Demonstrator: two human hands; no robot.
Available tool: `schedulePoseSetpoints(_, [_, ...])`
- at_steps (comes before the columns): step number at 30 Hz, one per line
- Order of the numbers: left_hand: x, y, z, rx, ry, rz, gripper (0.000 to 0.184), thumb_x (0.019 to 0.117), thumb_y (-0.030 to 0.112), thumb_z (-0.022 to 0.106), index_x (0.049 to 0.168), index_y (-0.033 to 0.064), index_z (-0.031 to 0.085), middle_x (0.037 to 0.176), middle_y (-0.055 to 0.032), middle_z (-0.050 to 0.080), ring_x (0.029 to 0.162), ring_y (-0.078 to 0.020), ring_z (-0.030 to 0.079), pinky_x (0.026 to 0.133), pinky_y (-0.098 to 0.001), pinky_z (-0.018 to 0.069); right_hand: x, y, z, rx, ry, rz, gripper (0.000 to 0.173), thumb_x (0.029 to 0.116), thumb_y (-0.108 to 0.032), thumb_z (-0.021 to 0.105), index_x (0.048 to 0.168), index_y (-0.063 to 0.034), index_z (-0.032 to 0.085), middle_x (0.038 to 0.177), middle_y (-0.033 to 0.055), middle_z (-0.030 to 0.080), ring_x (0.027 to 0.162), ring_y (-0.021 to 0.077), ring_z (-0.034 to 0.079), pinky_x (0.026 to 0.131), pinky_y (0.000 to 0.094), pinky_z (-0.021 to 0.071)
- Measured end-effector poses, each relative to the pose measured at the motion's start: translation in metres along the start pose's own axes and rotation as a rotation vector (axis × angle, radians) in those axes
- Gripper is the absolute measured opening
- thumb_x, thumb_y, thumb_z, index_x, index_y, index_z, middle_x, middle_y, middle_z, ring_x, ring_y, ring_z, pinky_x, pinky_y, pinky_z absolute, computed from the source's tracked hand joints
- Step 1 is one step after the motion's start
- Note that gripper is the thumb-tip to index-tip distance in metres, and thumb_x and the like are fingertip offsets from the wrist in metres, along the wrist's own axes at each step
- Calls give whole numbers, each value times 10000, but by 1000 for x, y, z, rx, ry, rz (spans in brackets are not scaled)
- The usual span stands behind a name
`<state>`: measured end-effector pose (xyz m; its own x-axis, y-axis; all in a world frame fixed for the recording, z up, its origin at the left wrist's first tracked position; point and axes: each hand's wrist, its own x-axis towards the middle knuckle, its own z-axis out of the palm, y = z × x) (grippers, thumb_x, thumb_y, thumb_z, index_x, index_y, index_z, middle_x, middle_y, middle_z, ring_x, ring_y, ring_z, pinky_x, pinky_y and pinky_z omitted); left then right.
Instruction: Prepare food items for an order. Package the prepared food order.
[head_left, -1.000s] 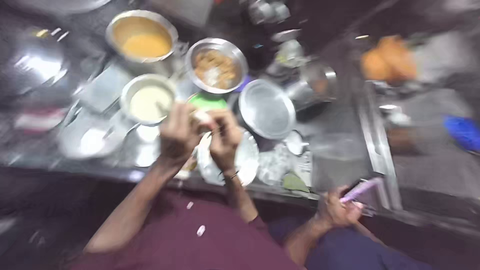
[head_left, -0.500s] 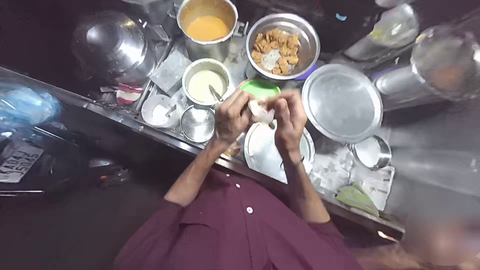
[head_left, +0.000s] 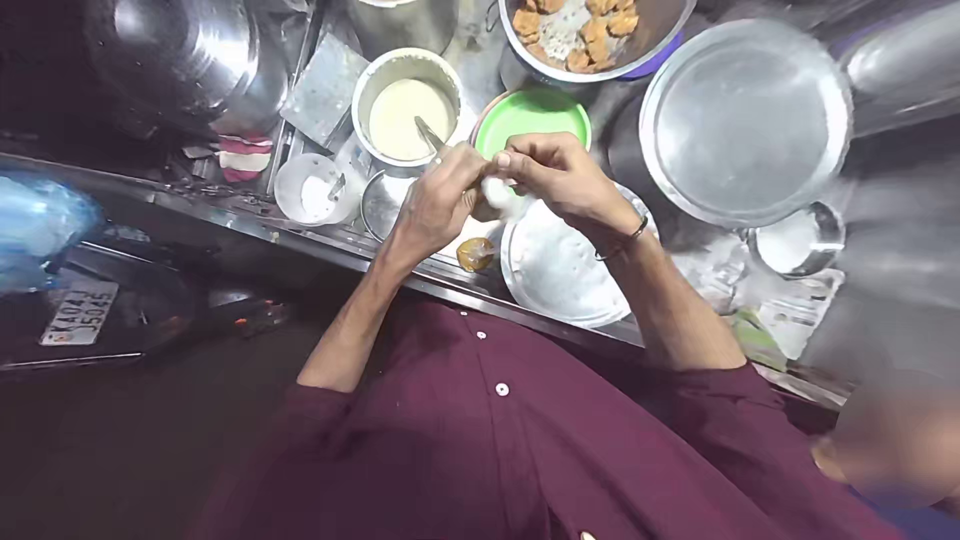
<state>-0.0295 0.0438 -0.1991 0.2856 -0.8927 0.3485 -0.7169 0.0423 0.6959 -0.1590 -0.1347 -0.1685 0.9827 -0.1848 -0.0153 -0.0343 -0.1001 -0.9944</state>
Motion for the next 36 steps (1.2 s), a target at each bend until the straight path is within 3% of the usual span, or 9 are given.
schedulePoseSetpoints(7, [-24,-3,13,143,-38,-142,65,891,16,629,916,35,686,940,-100,647,851,-245,648,702,-418,549,-11,-7,34,254,-114,4,282,1064,-160,526,818,-50,609,673,14,530,536,63,486,465,187,431])
schedulePoseSetpoints(11, [-31,-7,3,252,-264,-482,603,896,38,698,1470,116,531,1253,-116,670,936,-295,711,763,-535,595,16,0,19,-318,-269,323,342,1073,-268,552,812,-62,634,641,32,538,556,129,509,532,297,421])
schedulePoseSetpoints(13, [-43,-8,-6,297,-286,-587,599,959,92,652,1529,144,474,1287,-108,670,925,-304,716,769,-558,586,37,15,25,-623,-456,635,349,1095,-302,507,991,-19,684,871,156,660,840,305,657,763,517,516])
schedulePoseSetpoints(14, [-47,-10,-11,313,-250,-614,552,985,123,634,1518,156,492,1290,-92,677,944,-293,720,789,-554,588,46,44,32,-726,-514,720,363,1099,-328,487,1086,-31,694,1011,180,691,1007,355,675,875,587,513])
schedulePoseSetpoints(17, [-67,-9,-24,313,-17,-639,408,1016,197,621,1423,188,590,1262,-12,699,958,-164,724,795,-415,619,37,168,56,-922,-381,518,349,1025,-339,573,938,-30,709,928,229,704,909,448,694,724,671,526])
schedulePoseSetpoints(20, [-91,2,-37,266,265,-638,295,1023,180,624,1312,152,674,1207,9,721,999,-74,713,849,-292,621,34,176,80,-1058,-525,557,290,998,-229,627,1037,52,690,1042,305,688,1008,516,664,809,699,510])
schedulePoseSetpoints(26, [-140,10,-36,226,573,-612,175,990,92,662,1140,93,752,1102,-2,756,969,-97,734,864,-304,642,-3,210,145,-1166,-814,626,276,966,-129,584,1124,78,677,1183,291,663,1138,468,637,925,632,511])
schedulePoseSetpoints(30, [-143,29,-27,233,728,-519,180,955,37,676,1117,49,751,1106,-50,754,978,-154,736,862,-343,645,-15,267,151,-1142,-860,518,232,927,-129,639,1096,7,722,1173,238,687,1143,430,644,956,626,512])
schedulePoseSetpoints(36, [-165,50,-21,262,895,-495,174,949,9,651,1097,-20,739,1098,-117,750,1009,-219,739,891,-381,648,24,225,129,-1144,-748,562,336,955,-221,641,1143,53,692,1259,287,645,1193,472,614,950,656,501])
